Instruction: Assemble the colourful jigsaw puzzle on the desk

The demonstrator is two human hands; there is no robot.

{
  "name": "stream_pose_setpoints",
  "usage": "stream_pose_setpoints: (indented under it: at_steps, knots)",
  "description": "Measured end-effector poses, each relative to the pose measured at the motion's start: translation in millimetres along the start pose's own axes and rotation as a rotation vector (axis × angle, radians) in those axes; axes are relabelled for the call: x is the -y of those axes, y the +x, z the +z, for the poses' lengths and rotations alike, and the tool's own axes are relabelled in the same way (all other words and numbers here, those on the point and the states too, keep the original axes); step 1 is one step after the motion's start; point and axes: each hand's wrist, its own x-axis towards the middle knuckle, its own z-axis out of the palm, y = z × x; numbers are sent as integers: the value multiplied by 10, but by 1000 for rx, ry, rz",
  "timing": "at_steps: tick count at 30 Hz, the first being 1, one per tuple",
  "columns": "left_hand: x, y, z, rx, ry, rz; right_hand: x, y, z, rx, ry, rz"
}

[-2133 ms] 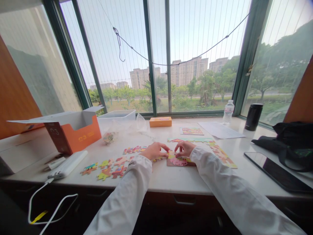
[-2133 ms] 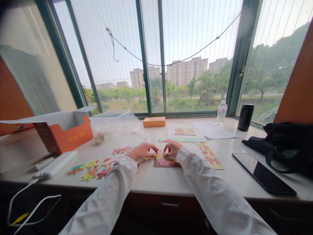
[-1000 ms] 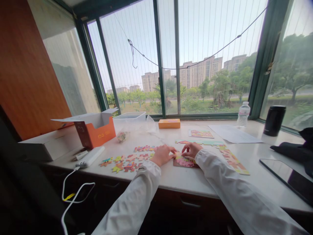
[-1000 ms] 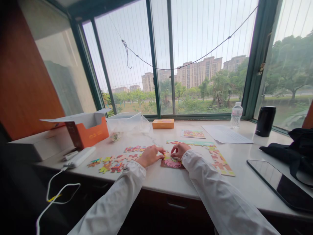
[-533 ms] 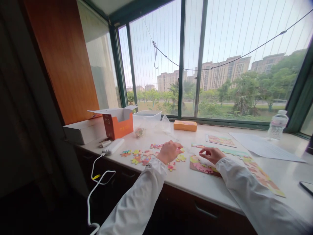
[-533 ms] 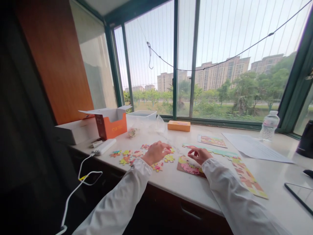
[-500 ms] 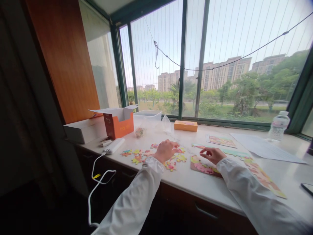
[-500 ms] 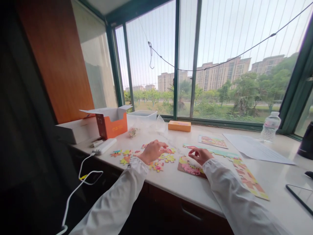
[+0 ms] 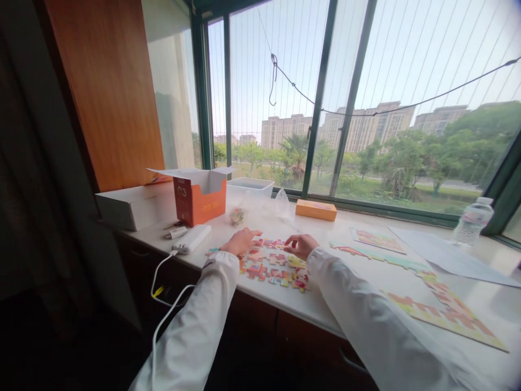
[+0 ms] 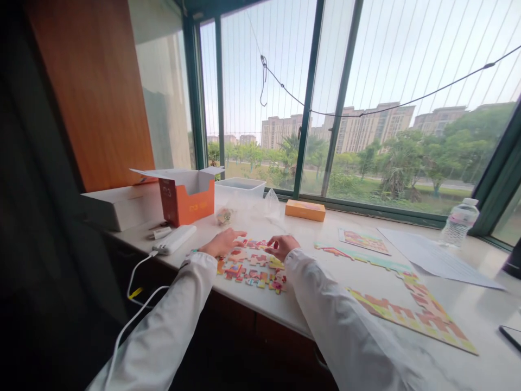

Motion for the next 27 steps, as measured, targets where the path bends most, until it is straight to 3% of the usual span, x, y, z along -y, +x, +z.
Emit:
stream_pose_setpoints:
  at_steps: [3,7,14,21,27]
  knots:
    - [19,23,64,55,-28,-22,72,275,210,1,3,9]
    - [-1,37,87,29,-23,-13,91,462,377,2,-1,20]
    - [-46,32,56,-86,82,171,76,578,426,-68,78,-37]
    - [-200,31,-76,-194,159,219,92,553,122,-166,111,-98]
    - [-792,171,-252,-207,171,345,-173,111,-479,-201,61,-170]
